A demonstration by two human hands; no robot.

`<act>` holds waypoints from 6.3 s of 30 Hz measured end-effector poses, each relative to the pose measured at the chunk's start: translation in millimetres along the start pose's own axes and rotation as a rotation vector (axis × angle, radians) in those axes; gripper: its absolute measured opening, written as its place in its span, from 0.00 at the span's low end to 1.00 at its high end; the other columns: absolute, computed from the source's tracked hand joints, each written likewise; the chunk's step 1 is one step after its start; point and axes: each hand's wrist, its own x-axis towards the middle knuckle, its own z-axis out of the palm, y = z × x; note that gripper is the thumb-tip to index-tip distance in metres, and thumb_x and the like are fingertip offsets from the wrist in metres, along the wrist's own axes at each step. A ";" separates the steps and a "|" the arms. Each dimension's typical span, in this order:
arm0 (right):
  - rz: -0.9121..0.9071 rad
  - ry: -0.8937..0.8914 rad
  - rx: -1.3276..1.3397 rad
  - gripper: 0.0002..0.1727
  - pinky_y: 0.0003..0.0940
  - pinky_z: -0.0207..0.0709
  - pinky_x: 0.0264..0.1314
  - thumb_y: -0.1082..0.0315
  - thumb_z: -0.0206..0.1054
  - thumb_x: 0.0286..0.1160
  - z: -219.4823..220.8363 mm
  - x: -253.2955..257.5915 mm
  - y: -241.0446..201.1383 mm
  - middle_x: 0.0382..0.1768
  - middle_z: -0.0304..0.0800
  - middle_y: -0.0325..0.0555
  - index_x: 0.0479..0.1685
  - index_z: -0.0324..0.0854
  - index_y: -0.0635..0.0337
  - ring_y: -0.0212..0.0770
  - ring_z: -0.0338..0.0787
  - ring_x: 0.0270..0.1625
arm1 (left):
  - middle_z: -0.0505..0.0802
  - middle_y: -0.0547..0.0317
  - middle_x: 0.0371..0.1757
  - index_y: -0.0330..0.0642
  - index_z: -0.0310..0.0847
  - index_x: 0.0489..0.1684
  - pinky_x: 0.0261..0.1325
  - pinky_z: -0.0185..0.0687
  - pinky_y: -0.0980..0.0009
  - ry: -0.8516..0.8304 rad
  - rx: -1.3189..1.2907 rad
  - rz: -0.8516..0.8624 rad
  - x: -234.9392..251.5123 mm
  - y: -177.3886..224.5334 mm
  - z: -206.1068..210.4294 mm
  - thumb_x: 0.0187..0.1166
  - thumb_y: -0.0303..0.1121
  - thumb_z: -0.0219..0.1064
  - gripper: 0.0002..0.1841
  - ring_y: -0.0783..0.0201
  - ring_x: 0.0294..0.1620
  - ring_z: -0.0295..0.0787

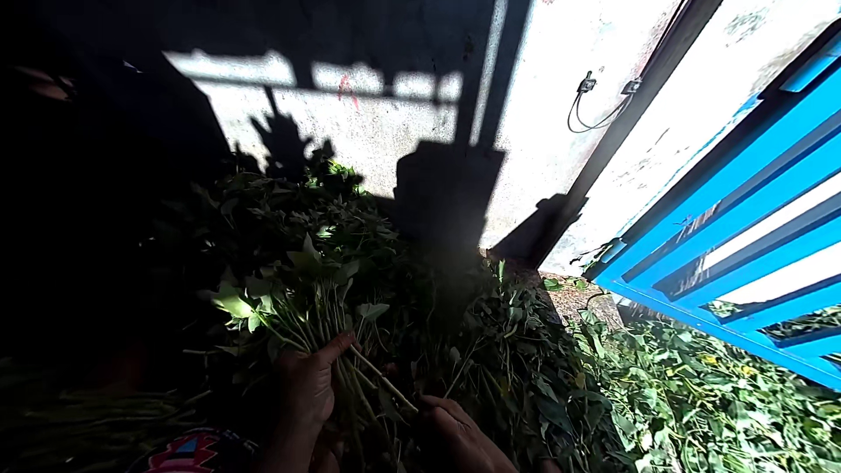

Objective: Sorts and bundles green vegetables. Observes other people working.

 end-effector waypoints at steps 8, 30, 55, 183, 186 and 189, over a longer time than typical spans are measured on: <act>0.569 0.170 -0.601 0.23 0.63 0.79 0.66 0.47 0.59 0.85 -59.3 -14.7 64.1 0.54 0.94 0.53 0.61 0.90 0.52 0.54 0.91 0.59 | 0.94 0.39 0.32 0.25 0.79 0.54 0.34 0.95 0.60 0.050 -0.007 0.058 7.3 12.2 -6.8 0.63 0.10 0.75 0.20 0.50 0.27 0.94; 0.694 0.969 -0.042 0.21 0.60 0.80 0.63 0.54 0.69 0.80 -67.2 68.8 141.0 0.54 0.91 0.63 0.55 0.89 0.65 0.59 0.90 0.58 | 0.93 0.38 0.28 0.23 0.76 0.48 0.31 0.95 0.60 -0.171 0.116 -0.075 -16.8 -20.6 8.6 0.58 0.10 0.76 0.19 0.48 0.25 0.94; 0.377 1.226 -0.261 0.15 0.63 0.76 0.67 0.59 0.72 0.78 -34.6 70.0 103.0 0.53 0.92 0.57 0.54 0.90 0.59 0.57 0.89 0.61 | 0.95 0.42 0.28 0.25 0.81 0.44 0.35 0.94 0.62 -0.144 0.227 -0.121 -22.4 -32.8 18.2 0.60 0.14 0.78 0.16 0.52 0.27 0.95; 0.009 0.961 0.705 0.14 0.37 0.83 0.30 0.68 0.52 0.91 -99.9 -3.7 74.5 0.35 0.89 0.51 0.67 0.75 0.61 0.41 0.87 0.30 | 0.94 0.38 0.31 0.23 0.78 0.48 0.38 0.95 0.55 -0.274 0.030 -0.217 -24.7 -17.8 11.3 0.67 0.11 0.68 0.12 0.47 0.30 0.95; 0.008 0.875 0.682 0.13 0.39 0.86 0.36 0.70 0.55 0.88 -72.3 -6.9 75.1 0.39 0.91 0.52 0.65 0.77 0.61 0.42 0.90 0.35 | 0.93 0.36 0.32 0.22 0.78 0.49 0.38 0.95 0.56 -0.261 0.029 -0.177 -26.4 -19.9 13.3 0.60 0.09 0.72 0.17 0.46 0.29 0.94; 0.028 0.779 0.673 0.15 0.43 0.88 0.41 0.71 0.58 0.87 -44.8 -6.2 71.3 0.43 0.92 0.55 0.66 0.78 0.63 0.46 0.92 0.40 | 0.94 0.36 0.32 0.22 0.78 0.48 0.37 0.96 0.56 -0.249 0.050 -0.146 -28.3 -23.7 16.1 0.55 0.08 0.75 0.20 0.46 0.30 0.95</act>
